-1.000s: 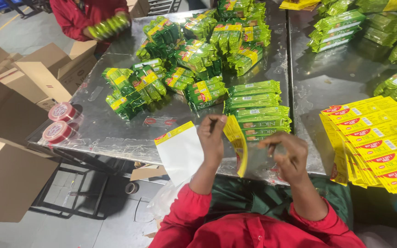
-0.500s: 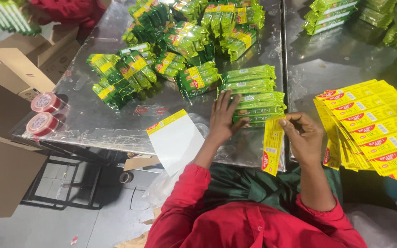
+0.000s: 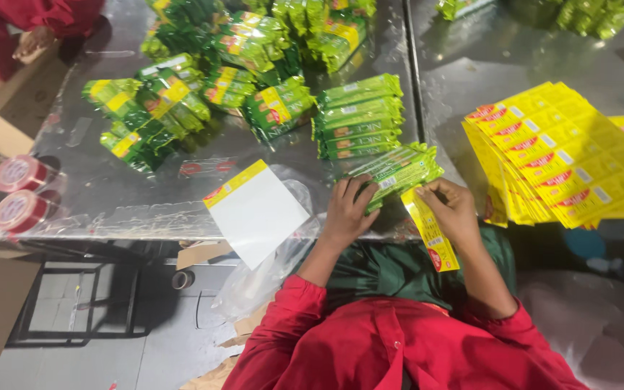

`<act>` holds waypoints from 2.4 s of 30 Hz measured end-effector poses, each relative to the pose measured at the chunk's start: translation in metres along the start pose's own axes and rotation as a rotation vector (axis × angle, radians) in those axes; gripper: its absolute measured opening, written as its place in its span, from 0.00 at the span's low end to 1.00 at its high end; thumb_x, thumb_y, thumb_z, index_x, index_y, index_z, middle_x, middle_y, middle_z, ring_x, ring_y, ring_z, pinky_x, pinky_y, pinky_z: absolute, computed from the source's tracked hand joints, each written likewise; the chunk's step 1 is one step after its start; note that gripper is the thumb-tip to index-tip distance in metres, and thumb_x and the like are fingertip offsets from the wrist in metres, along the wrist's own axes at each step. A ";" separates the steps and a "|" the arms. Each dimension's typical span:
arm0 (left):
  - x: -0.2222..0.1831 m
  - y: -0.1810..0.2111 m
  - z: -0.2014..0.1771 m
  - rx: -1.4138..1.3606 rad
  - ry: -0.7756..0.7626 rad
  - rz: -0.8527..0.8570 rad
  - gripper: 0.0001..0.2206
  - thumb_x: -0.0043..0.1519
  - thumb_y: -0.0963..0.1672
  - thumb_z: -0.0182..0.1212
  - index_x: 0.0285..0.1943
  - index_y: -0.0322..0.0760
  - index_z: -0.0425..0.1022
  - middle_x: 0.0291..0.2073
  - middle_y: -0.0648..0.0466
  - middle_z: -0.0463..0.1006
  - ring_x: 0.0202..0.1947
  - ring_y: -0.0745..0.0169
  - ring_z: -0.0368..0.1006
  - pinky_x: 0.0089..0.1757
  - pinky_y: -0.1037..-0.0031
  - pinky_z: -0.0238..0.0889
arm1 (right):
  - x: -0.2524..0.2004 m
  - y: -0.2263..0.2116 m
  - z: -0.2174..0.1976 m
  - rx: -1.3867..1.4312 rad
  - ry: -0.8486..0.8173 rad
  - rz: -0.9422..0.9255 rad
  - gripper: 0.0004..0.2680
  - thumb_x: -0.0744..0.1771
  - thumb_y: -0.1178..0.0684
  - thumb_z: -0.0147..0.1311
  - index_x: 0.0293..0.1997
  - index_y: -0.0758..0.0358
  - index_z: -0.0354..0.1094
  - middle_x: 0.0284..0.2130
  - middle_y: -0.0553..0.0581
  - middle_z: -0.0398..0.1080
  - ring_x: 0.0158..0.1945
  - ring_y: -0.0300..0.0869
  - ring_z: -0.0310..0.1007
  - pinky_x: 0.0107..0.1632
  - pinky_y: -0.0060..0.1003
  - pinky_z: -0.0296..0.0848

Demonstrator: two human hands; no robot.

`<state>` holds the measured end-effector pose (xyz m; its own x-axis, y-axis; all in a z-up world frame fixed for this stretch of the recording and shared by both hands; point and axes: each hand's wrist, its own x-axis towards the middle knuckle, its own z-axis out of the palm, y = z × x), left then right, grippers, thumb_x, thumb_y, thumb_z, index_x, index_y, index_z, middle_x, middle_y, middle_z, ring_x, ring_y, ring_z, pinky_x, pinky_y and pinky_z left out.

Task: The person organizes wrapped biscuits into stacks and bundles them by hand using yellow printed bands.

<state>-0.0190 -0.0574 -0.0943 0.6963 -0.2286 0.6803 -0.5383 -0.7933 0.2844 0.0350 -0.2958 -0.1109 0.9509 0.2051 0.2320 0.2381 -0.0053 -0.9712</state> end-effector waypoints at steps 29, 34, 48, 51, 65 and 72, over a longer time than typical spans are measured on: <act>-0.009 0.021 0.007 0.116 0.036 0.046 0.25 0.50 0.41 0.72 0.59 0.42 0.75 0.61 0.49 0.71 0.56 0.47 0.65 0.53 0.57 0.62 | -0.004 -0.036 0.034 -0.410 0.108 -0.091 0.08 0.67 0.54 0.63 0.35 0.70 0.72 0.21 0.57 0.74 0.25 0.30 0.66 0.29 0.32 0.66; -0.008 0.023 0.006 0.140 0.028 0.046 0.27 0.50 0.41 0.72 0.62 0.43 0.75 0.61 0.49 0.71 0.56 0.47 0.66 0.53 0.58 0.63 | -0.004 -0.041 0.039 -0.478 0.137 -0.102 0.08 0.67 0.53 0.63 0.35 0.69 0.72 0.20 0.58 0.73 0.22 0.37 0.69 0.27 0.36 0.66; 0.054 0.001 -0.032 0.177 -0.266 -0.135 0.38 0.45 0.44 0.77 0.70 0.47 0.69 0.48 0.46 0.71 0.53 0.45 0.66 0.49 0.54 0.62 | -0.008 0.000 0.032 -0.308 0.074 -0.120 0.20 0.65 0.53 0.63 0.60 0.65 0.57 0.29 0.56 0.75 0.31 0.39 0.78 0.33 0.36 0.74; 0.073 -0.009 -0.026 0.250 -0.349 -0.174 0.43 0.44 0.47 0.78 0.73 0.45 0.63 0.48 0.45 0.73 0.54 0.45 0.67 0.48 0.53 0.63 | -0.003 0.023 0.034 -0.220 0.051 -0.133 0.10 0.66 0.57 0.62 0.45 0.65 0.63 0.40 0.54 0.71 0.31 0.34 0.72 0.35 0.32 0.71; 0.055 -0.011 -0.037 -0.541 -0.116 -0.604 0.41 0.36 0.41 0.81 0.64 0.35 0.70 0.47 0.49 0.83 0.47 0.57 0.80 0.49 0.69 0.70 | 0.017 -0.035 0.035 -0.243 0.086 -0.273 0.12 0.65 0.59 0.64 0.52 0.65 0.67 0.27 0.52 0.74 0.31 0.33 0.73 0.35 0.31 0.71; 0.011 -0.018 -0.027 -1.020 0.244 -0.735 0.34 0.42 0.35 0.71 0.62 0.26 0.66 0.48 0.48 0.78 0.46 0.59 0.77 0.47 0.69 0.74 | 0.034 -0.074 0.046 -0.512 0.201 -0.406 0.15 0.63 0.60 0.66 0.53 0.64 0.69 0.37 0.58 0.75 0.40 0.46 0.77 0.46 0.41 0.75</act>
<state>-0.0144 -0.0299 -0.0737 0.9370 0.2725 0.2184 -0.2598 0.1262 0.9574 0.0409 -0.2430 -0.0336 0.7730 0.1029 0.6260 0.6000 -0.4393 -0.6686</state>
